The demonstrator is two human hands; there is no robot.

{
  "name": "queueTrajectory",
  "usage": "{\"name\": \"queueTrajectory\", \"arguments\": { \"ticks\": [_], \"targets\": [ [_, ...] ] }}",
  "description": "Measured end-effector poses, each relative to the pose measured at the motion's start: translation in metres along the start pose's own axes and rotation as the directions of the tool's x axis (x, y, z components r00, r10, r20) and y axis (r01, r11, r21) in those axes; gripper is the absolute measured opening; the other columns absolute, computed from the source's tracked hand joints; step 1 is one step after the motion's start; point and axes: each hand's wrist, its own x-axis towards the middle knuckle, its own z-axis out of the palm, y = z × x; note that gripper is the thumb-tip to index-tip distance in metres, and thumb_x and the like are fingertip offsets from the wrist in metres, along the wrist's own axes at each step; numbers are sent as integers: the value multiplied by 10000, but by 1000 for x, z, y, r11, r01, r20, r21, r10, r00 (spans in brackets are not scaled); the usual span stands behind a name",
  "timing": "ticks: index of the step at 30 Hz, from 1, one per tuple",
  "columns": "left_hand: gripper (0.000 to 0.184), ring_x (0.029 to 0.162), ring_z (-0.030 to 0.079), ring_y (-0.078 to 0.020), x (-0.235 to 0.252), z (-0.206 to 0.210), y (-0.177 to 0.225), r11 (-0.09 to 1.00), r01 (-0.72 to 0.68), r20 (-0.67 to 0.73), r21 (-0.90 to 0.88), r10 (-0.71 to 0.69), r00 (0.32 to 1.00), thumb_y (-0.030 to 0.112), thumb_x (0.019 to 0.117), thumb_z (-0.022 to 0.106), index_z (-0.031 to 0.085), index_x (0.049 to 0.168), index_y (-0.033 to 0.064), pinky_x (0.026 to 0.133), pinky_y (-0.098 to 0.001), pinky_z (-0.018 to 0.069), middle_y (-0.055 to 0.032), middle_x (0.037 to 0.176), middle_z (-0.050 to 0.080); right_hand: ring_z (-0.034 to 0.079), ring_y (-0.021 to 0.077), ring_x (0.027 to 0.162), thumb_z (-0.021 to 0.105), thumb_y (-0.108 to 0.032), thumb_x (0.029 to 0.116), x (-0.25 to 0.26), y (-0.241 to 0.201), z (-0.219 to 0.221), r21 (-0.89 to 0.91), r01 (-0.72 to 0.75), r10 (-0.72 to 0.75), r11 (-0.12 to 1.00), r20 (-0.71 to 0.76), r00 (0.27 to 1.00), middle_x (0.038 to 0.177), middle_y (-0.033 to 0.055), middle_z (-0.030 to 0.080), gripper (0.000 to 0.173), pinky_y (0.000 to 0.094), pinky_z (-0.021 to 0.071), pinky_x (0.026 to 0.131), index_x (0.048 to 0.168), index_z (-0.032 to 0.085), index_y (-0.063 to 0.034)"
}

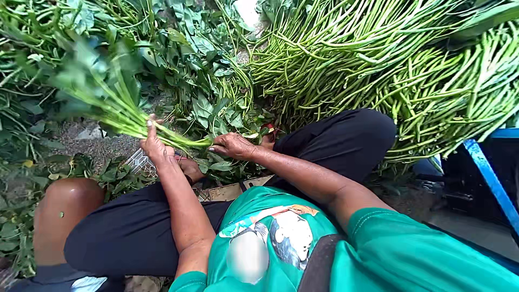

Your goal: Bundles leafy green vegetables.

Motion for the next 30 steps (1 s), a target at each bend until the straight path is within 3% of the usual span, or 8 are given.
{"name": "queueTrajectory", "arguments": {
  "ticks": [3, 6, 12, 16, 18, 21, 25, 30],
  "targets": [
    [220, 799, 698, -167, 5, -10, 5, 996, -81, -163, -28, 76, 984, 145, 1104, 469, 561, 1258, 18, 748, -351, 619, -60, 916, 669, 717, 361, 831, 531, -381, 1074, -2, 19, -16, 101, -305, 301, 947, 48, 952, 925, 211, 727, 436, 601, 563, 807, 1066, 713, 15],
    [258, 805, 734, -248, 3, -2, 6, 987, -75, -113, -142, 60, 992, 175, 1115, 450, 529, 1304, 18, 760, -433, 646, -91, 897, 679, 723, 400, 807, 590, -348, 1063, 7, 56, -50, 307, -637, 603, 707, 209, 770, 1261, 285, 653, 631, 557, 612, 720, 1623, 326, -231],
    [247, 775, 667, -82, -18, 17, -3, 943, 301, 285, -140, -253, 925, 195, 1084, 506, 627, 1288, 126, 754, -265, 606, 36, 912, 647, 710, 344, 1034, 614, -293, 1053, 54, 142, -71, 938, -285, 885, 199, -47, 463, 1437, 236, 536, 600, 436, 631, 794, 1546, 363, -63],
    [169, 875, 739, -178, -28, 28, -9, 946, 321, 328, -35, -293, 898, 101, 1067, 524, 608, 1213, 105, 860, -383, 633, -25, 966, 711, 691, 351, 1003, 687, -205, 1005, 83, 140, -71, 953, -229, 933, 197, -111, 341, 1377, 246, 555, 593, 465, 610, 781, 1511, 407, -72],
    [183, 874, 746, -197, -27, 31, -13, 955, 296, 346, -1, -277, 896, 65, 1048, 548, 617, 1216, 90, 819, -383, 644, -53, 1005, 719, 675, 317, 934, 657, -257, 1026, 94, 138, -72, 866, -357, 901, 351, -208, 381, 1294, 249, 593, 506, 455, 586, 778, 1448, 488, -35],
    [186, 754, 704, -127, -25, 30, -13, 968, 245, 321, 49, -247, 914, 97, 1033, 596, 650, 1210, 112, 687, -278, 615, -37, 1000, 722, 654, 387, 1177, 595, -270, 1047, 97, 114, -80, 470, -566, 731, 677, -346, 587, 1257, 259, 674, 369, 564, 497, 1034, 1281, 668, 5],
    [142, 640, 676, -116, -14, 29, -16, 972, 231, 234, 47, -236, 943, 60, 1027, 596, 655, 1154, 38, 565, -248, 583, -64, 912, 736, 651, 411, 1099, 655, -240, 1008, 76, 63, -51, 136, -385, 408, 913, -333, 850, 1127, 262, 674, 307, 582, 504, 992, 1140, 704, 33],
    [161, 710, 705, -166, -5, 24, -37, 937, 334, 148, 105, -347, 926, 64, 1015, 616, 666, 1151, -8, 569, -287, 585, -114, 943, 741, 681, 375, 985, 700, -233, 977, 35, 17, 15, 57, -166, 175, 984, -230, 957, 1096, 230, 669, 270, 556, 560, 899, 1079, 731, 14]
  ]
}}
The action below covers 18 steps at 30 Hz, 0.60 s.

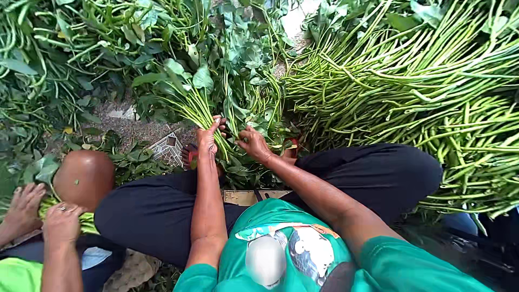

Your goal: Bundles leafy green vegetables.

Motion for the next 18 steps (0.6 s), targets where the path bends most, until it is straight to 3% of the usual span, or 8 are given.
{"name": "queueTrajectory", "arguments": {
  "ticks": [4, 7, 10, 12, 14, 16, 18],
  "targets": [
    [166, 634, 663, -133, -8, 2, 0, 998, 36, -32, 57, -34, 999, 77, 981, 678, 652, 1131, 11, 534, -269, 578, -76, 878, 699, 699, 430, 971, 666, -202, 996, -13, -9, 15, -210, 129, -108, 969, 111, 988, 1132, 256, 675, 250, 603, 558, 845, 1103, 722, 17],
    [260, 653, 643, -112, -11, -2, 2, 990, 33, 13, 137, -35, 999, 18, 924, 725, 658, 1175, 17, 543, -250, 553, -75, 974, 713, 675, 432, 1053, 673, -242, 992, -8, -1, 10, -230, 187, -143, 955, 195, 970, 1123, 247, 688, 267, 630, 501, 926, 1109, 744, -13],
    [314, 705, 656, -122, -10, -3, -3, 986, -3, 64, 166, -7, 998, -32, 877, 750, 675, 1180, -1, 598, -262, 562, -91, 1012, 726, 631, 338, 1215, 574, -381, 1051, 8, -2, -7, 144, -63, 22, 988, 272, 962, 1262, 213, 682, 466, 553, 451, 1092, 1332, 676, -22],
    [326, 694, 656, -132, -11, 1, -7, 982, -17, 74, 186, 3, 997, -35, 853, 775, 675, 1162, -8, 584, -271, 566, -98, 982, 720, 628, 280, 1203, 499, -414, 1082, 20, -14, -14, 428, -254, 154, 867, 256, 954, 1286, 199, 674, 503, 501, 461, 1065, 1338, 651, -8],
    [371, 702, 660, -134, -16, 6, -9, 972, 3, 38, 237, -13, 999, -19, 841, 789, 625, 1173, -14, 628, -298, 589, -92, 932, 692, 636, 248, 1125, 547, -393, 1070, 33, -22, -7, 615, -362, 292, 700, 216, 932, 1222, 173, 669, 460, 479, 508, 995, 1277, 647, 6],
    [353, 682, 658, -127, -19, 11, -6, 976, 8, 28, 218, -14, 1000, -30, 869, 759, 593, 1181, -26, 605, -286, 585, -88, 915, 686, 648, 208, 962, 631, -214, 1036, 47, -28, 6, 776, -270, 385, 571, 37, 922, 1089, 161, 673, 317, 409, 549, 859, 1208, 626, 51],
    [251, 659, 662, -121, -17, 8, -3, 989, 6, 32, 147, -11, 999, -1, 919, 726, 638, 1154, -14, 567, -265, 576, -76, 912, 714, 703, 181, 919, 577, -96, 1048, 47, -37, 13, 893, -93, 418, 441, -113, 901, 1050, 164, 717, 231, 349, 583, 833, 1212, 565, 66]
  ]
}}
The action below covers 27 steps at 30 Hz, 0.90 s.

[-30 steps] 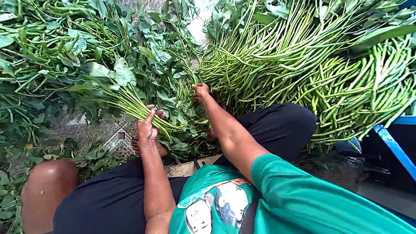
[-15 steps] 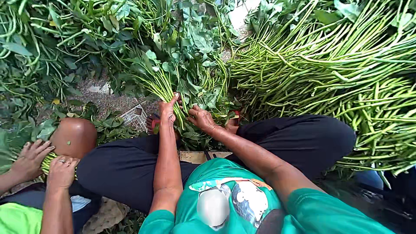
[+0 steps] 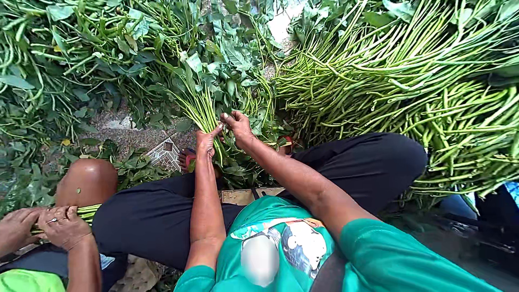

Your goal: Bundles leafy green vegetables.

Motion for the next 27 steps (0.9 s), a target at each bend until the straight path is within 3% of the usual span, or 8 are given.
{"name": "queueTrajectory", "arguments": {
  "ticks": [4, 7, 10, 13, 17, 20, 22, 27],
  "targets": [
    [173, 609, 653, -123, 9, -12, 3, 992, -49, -94, -114, 38, 995, 56, 974, 680, 626, 1128, -2, 547, -265, 577, -69, 828, 699, 686, 167, 669, 430, -150, 1111, -35, -1, -18, 174, -36, 14, 984, 125, 992, 722, 41, 640, 155, 379, 618, 744, 1166, 492, -20],
    [176, 593, 649, -124, 10, -22, 8, 993, -73, -142, -87, 61, 988, 68, 973, 690, 623, 1121, 0, 542, -270, 583, -60, 808, 687, 599, 121, 568, 500, -134, 1084, -62, -4, -58, -248, -140, 213, 959, 297, 931, 644, 9, 545, 175, 338, 586, 665, 1165, 524, 18],
    [160, 616, 655, -116, 9, -28, 14, 993, -108, -158, -42, 101, 982, 76, 973, 693, 632, 1103, 5, 559, -268, 579, -48, 803, 691, 697, 289, 789, 664, -191, 1019, -66, -23, -88, -898, 69, 512, 435, 310, 801, 925, 201, 687, 353, 466, 600, 775, 1252, 602, 67],
    [138, 623, 656, -106, 5, -28, 18, 988, -153, -98, 14, 154, 983, 67, 968, 696, 654, 1086, 8, 557, -250, 573, -34, 800, 691, 580, 548, 1191, 805, -200, 872, -65, -32, -92, -952, 294, 476, -82, 222, 851, 1260, 327, 626, 423, 782, 413, 951, 1200, 686, 40],
    [161, 653, 675, -105, 0, -28, 22, 990, -136, 48, 44, 134, 990, 94, 972, 698, 676, 1110, 14, 586, -252, 589, -31, 819, 711, 600, 398, 1250, 731, -333, 956, -51, -21, -75, -782, 596, 82, 183, 616, 784, 1371, 175, 623, 443, 629, 479, 1009, 1339, 671, -119],
    [152, 764, 691, -100, -1, -30, 25, 987, -150, 115, -60, 156, 981, 85, 1015, 623, 654, 1153, 31, 708, -260, 599, -20, 899, 721, 663, 320, 1189, 638, -197, 1022, -51, -10, -55, -605, 693, -24, 392, 747, 665, 1375, 169, 636, 303, 506, 530, 1031, 1247, 692, -2],
    [161, 762, 680, -119, 3, -32, 25, 976, -132, 58, -171, 144, 988, 86, 1040, 570, 627, 1183, 36, 711, -285, 600, -34, 924, 700, 700, 337, 1036, 590, -162, 1043, -60, -6, -51, -572, 643, -82, 510, 711, 698, 1140, 220, 705, 274, 496, 548, 964, 1131, 700, 73],
    [120, 723, 690, -156, -1, -24, 27, 902, -163, -185, -400, 95, 978, 108, 1056, 551, 607, 1144, 48, 697, -318, 618, -61, 872, 686, 701, 354, 811, 492, -288, 1090, -84, -15, -50, -660, 656, -194, 366, 636, 747, 881, 202, 671, 405, 528, 561, 708, 937, 657, 49]
  ]
}}
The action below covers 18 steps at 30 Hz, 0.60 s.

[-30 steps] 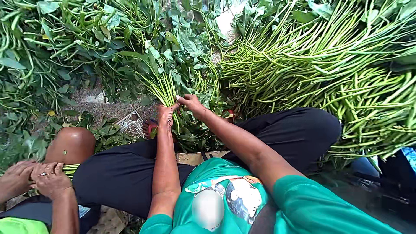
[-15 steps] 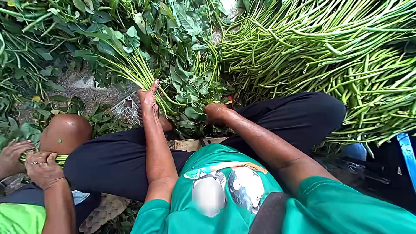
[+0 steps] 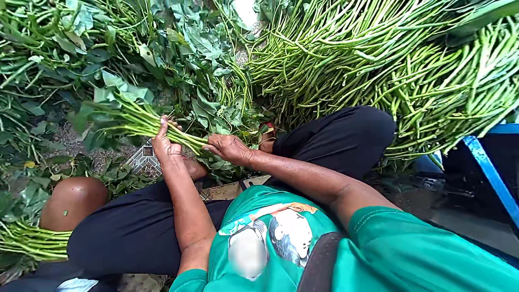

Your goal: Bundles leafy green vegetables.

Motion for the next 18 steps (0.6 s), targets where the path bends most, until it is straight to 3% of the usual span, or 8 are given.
{"name": "queueTrajectory", "arguments": {
  "ticks": [5, 8, 10, 11, 13, 14, 16, 18],
  "targets": [
    [117, 743, 715, -174, -3, 2, 14, 995, -74, -135, -74, 64, 989, 132, 1072, 537, 599, 1108, 39, 725, -325, 634, -71, 845, 686, 697, 369, 718, 459, -389, 1093, -18, 4, -12, -199, -1, 14, 980, 63, 998, 783, 183, 672, 498, 554, 529, 618, 881, 660, 14],
    [157, 827, 721, -184, -2, -11, 27, 978, -191, -138, -87, 178, 974, 154, 1103, 460, 556, 1170, 49, 799, -348, 627, -70, 897, 685, 701, 356, 692, 414, -406, 1097, -24, 16, -27, -290, -7, 14, 957, 21, 1000, 771, 160, 688, 537, 555, 527, 593, 845, 683, -16],
    [169, 848, 719, -226, 7, -25, 40, 946, -310, -165, -99, 291, 942, 167, 1109, 455, 536, 1182, 39, 814, -409, 631, -100, 912, 675, 722, 419, 852, 410, -439, 1095, -24, 36, -40, -289, -244, 278, 926, 82, 957, 895, 210, 726, 536, 639, 532, 717, 954, 710, -19],
    [161, 843, 724, -235, 6, -23, 44, 938, -336, -167, -82, 319, 933, 164, 1104, 472, 536, 1179, 37, 808, -421, 635, -104, 910, 679, 695, 454, 1014, 448, -459, 1085, -17, 53, -48, -251, -407, 451, 878, 149, 880, 1074, 250, 715, 504, 680, 515, 834, 1129, 706, -28],
    [143, 842, 732, -229, -3, -5, 40, 953, -301, -88, -26, 298, 950, 150, 1097, 489, 540, 1168, 37, 809, -408, 638, -95, 907, 696, 556, 482, 1299, 623, -467, 1015, 5, 96, -55, -103, -637, 642, 764, 231, 731, 1461, 296, 519, 670, 700, 436, 1047, 1535, 460, -77],
    [145, 831, 729, -235, -4, 2, 32, 966, -256, -9, -17, 256, 967, 137, 1096, 483, 558, 1137, 20, 802, -406, 634, -109, 902, 707, 534, 474, 1333, 702, -426, 975, 16, 115, -57, 11, -713, 699, 701, 192, 689, 1527, 302, 452, 810, 677, 437, 1072, 1608, 331, -84],
    [169, 902, 734, -224, -8, 10, 16, 997, -74, 158, 7, 72, 985, 160, 1104, 454, 570, 1157, 48, 851, -399, 625, -99, 987, 725, 663, 408, 1164, 721, -315, 981, 42, 142, -58, 392, -775, 817, 496, 92, 569, 1471, 288, 507, 834, 558, 580, 929, 1622, 240, -81],
    [148, 970, 737, -198, -17, 13, 4, 994, 107, 213, 22, -109, 971, 194, 1081, 524, 601, 1174, 108, 879, -373, 623, -64, 1062, 732, 721, 357, 1017, 673, -275, 1017, 62, 151, -59, 774, -607, 895, 183, 125, 428, 1423, 261, 540, 713, 454, 643, 799, 1581, 280, -86]
  ]
}}
